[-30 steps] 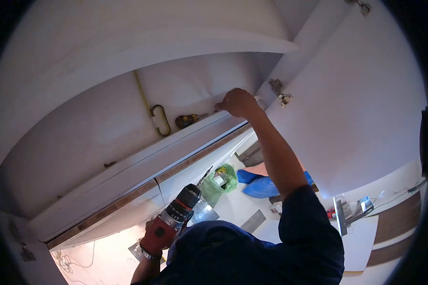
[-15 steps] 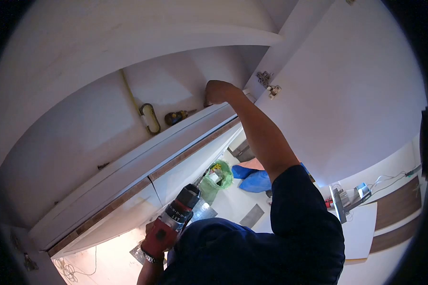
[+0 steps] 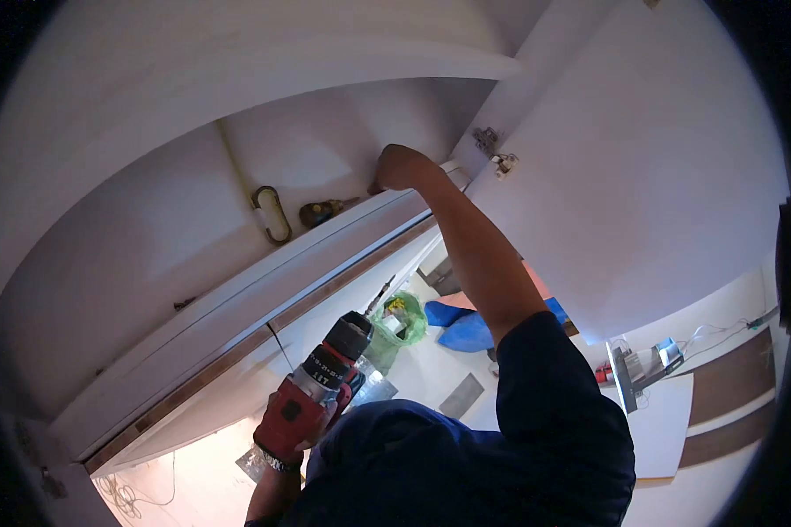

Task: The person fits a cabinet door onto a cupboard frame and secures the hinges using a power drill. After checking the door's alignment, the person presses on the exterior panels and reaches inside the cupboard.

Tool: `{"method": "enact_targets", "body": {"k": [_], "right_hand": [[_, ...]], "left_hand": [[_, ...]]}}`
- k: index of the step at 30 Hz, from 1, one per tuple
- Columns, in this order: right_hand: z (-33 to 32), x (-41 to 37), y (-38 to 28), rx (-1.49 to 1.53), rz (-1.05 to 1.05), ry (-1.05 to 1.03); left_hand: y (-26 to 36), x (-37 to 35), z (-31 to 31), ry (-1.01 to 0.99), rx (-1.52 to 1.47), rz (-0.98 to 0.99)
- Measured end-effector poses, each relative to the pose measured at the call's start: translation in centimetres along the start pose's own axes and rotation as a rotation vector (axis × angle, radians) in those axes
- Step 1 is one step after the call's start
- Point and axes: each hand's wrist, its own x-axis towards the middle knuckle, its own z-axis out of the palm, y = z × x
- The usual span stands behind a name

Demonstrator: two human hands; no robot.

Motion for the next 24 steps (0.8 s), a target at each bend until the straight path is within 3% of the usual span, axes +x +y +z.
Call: {"method": "enact_targets", "body": {"k": [2, 5, 7, 8, 10, 11, 12, 14, 16, 18, 20, 24], "right_hand": [[-0.2, 0.1, 0.0, -0.071, -0.017, -0.032], [2.1, 1.1, 1.3, -0.021, -0.211, 0.09], [1.8, 0.2, 1.0, -0.162, -0.352, 0.202], [1.0, -0.8, 0.6, -0.27, -0.426, 0.264], [0.6, -1.6, 1.2, -0.122, -0.408, 0.432], [0.5, -2.3, 1.4, -0.046, -0.401, 0.512], [-0.3, -4.0, 1.1, 0.372, -0.205, 0.54], [-2.0, -9.0, -0.3, 1.186, 0.235, 0.538], [1.6, -10.9, 1.3, 1.531, 0.173, 0.729], [4.7, -13.5, 1.0, 1.791, 0.278, 0.858], [8.0, -16.2, 0.3, 1.798, 0.399, 0.904], [16.6, -22.2, 0.1, 1.786, 0.434, 0.693]], "left_hand": [[-0.6, 0.4, 1.5, 0.129, -0.028, 0.088], [-0.3, 1.3, 2.0, 0.31, -0.355, 0.222], [-0.5, 2.3, 1.8, 0.317, -0.253, 0.378], [0.4, 2.6, 1.4, 0.112, -0.553, 0.131], [2.1, 4.1, 0.0, 0.154, -0.427, 0.194], [3.0, 4.7, -0.5, 0.175, -0.365, 0.22], [4.3, 5.3, -0.4, 0.249, -0.537, 0.17], [4.8, 6.3, -0.4, 0.064, -0.612, 0.106], [7.4, 8.7, -1.7, 0.11, -0.724, 0.292], [7.9, 10.5, -0.2, 0.146, -0.812, 0.267], [8.4, 12.3, 1.3, 0.12, -0.903, 0.21], [11.1, 17.2, 2.3, 0.05, -1.127, 0.134]]}}
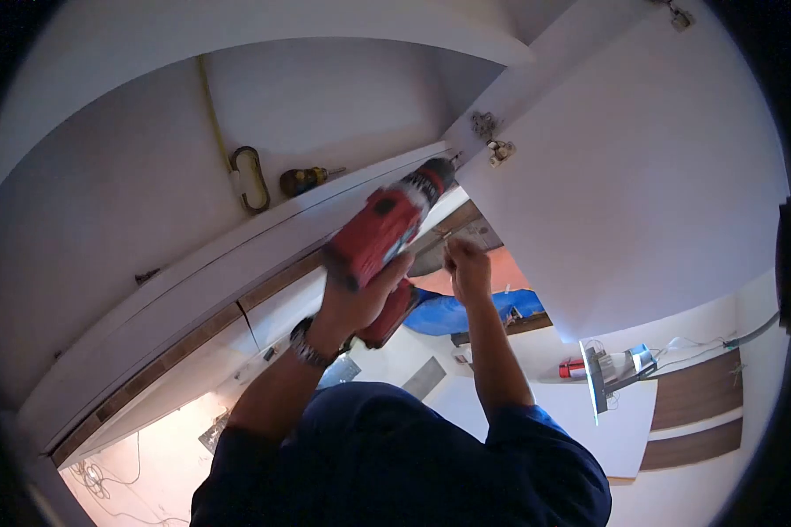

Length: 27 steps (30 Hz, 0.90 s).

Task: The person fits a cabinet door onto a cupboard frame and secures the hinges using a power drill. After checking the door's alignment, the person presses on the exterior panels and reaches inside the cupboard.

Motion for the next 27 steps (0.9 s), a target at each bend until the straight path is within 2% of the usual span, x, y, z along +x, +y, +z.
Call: {"method": "enact_targets", "body": {"k": [2, 4, 8, 10, 13, 19, 27], "right_hand": [[-1.2, -3.3, 2.1, -0.165, 0.145, 0.186], [-4.0, -5.7, 5.0, -0.274, 0.182, 0.131], [-10.5, -10.4, 12.3, -0.392, 0.267, 0.17], [-10.7, -12.8, 12.1, -0.365, 0.366, 0.32], [-12.8, -15.6, 13.6, -0.384, 0.42, 0.418], [-14.8, -18.9, 13.8, -0.454, 0.516, 0.47], [-15.2, -17.8, 14.0, -0.472, 0.48, 0.467]], "left_hand": [[0.0, 2.6, 1.7, -0.006, -0.144, -0.06], [-0.9, 4.6, 3.2, -0.033, -0.298, -0.198], [-2.2, 7.5, 6.0, 0.022, -0.43, -0.292], [-2.3, 8.4, 6.7, 0.002, -0.446, -0.259], [-3.0, 9.4, 7.2, -0.008, -0.435, -0.258], [-2.9, 10.1, 6.8, 0.006, -0.422, -0.28], [-2.7, 10.6, 6.4, -0.007, -0.426, -0.27]]}}
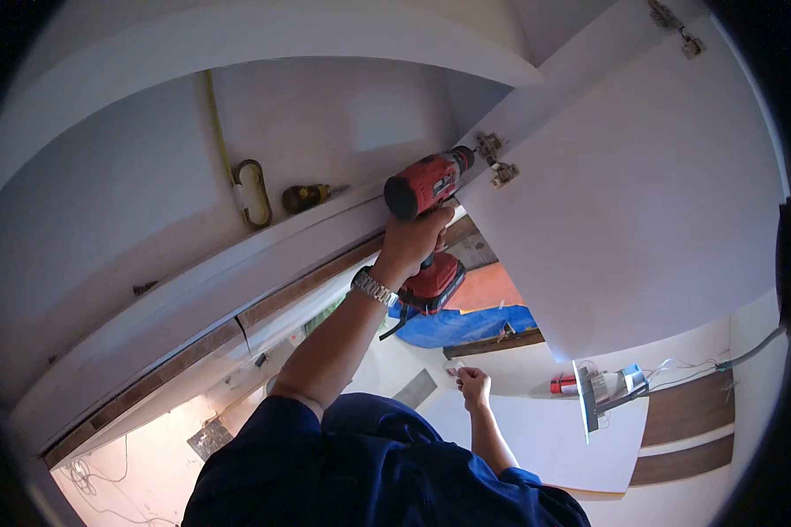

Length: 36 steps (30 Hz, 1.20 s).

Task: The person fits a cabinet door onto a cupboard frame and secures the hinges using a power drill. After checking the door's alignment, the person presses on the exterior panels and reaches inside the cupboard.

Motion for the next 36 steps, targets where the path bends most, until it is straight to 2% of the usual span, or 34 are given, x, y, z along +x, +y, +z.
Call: {"method": "enact_targets", "body": {"k": [11, 14, 17, 23, 31, 36], "right_hand": [[-0.3, 0.4, -0.6, -0.001, -0.013, -0.008], [-0.4, 0.5, 0.2, -0.012, -0.012, -0.016], [-0.1, 0.6, 0.5, -0.031, -0.008, -0.03], [0.4, 1.6, 0.6, -0.068, -0.026, -0.111], [1.0, 4.6, 0.0, -0.025, -0.017, -0.102], [1.0, 4.8, -1.2, -0.025, -0.085, -0.142]], "left_hand": [[0.0, 1.2, 0.3, -0.032, 0.07, -0.048], [0.0, 1.7, 0.5, -0.045, -0.035, -0.048], [0.6, 1.8, 0.7, -0.028, 0.024, -0.074], [0.8, 2.4, 0.8, 0.016, -0.041, -0.14], [0.8, 2.8, 0.6, 0.014, -0.041, -0.135], [1.8, 2.1, 1.3, 0.032, 0.013, -0.132]]}}
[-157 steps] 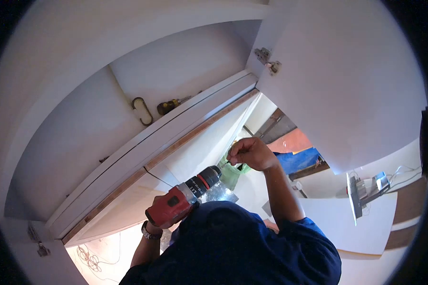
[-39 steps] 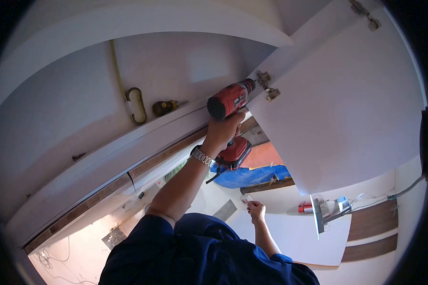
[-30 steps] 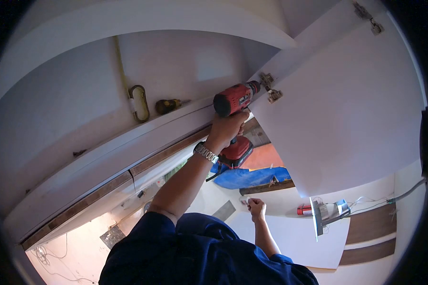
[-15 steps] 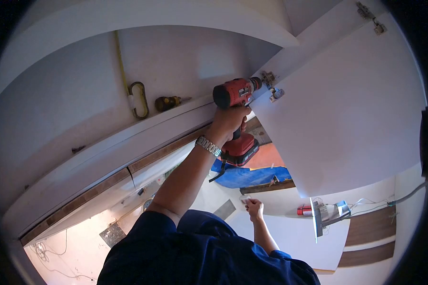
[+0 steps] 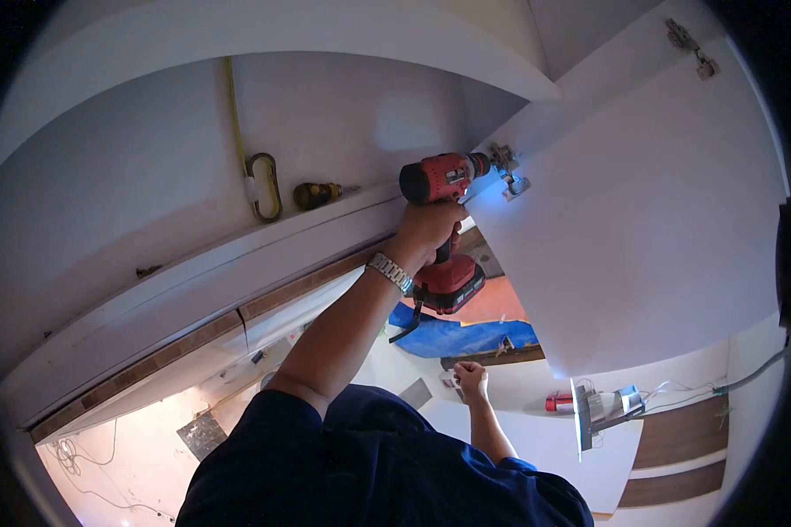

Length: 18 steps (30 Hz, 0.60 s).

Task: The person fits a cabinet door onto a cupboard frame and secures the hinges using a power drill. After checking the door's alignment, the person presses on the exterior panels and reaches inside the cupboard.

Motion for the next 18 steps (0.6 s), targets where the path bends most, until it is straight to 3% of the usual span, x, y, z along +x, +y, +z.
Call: {"method": "enact_targets", "body": {"k": [10, 14, 18], "right_hand": [[0.6, 2.3, -3.5, 0.111, -0.042, -0.08], [2.1, 3.3, -6.7, 0.126, -0.1, -0.15], [3.3, 2.5, -11.6, 0.213, -0.162, -0.18]], "left_hand": [[-0.7, 1.1, 0.0, -0.017, -0.116, -0.052], [-0.9, 1.6, 0.3, -0.053, -0.278, -0.16], [-0.5, 1.8, -0.1, -0.112, -0.246, -0.147]]}}
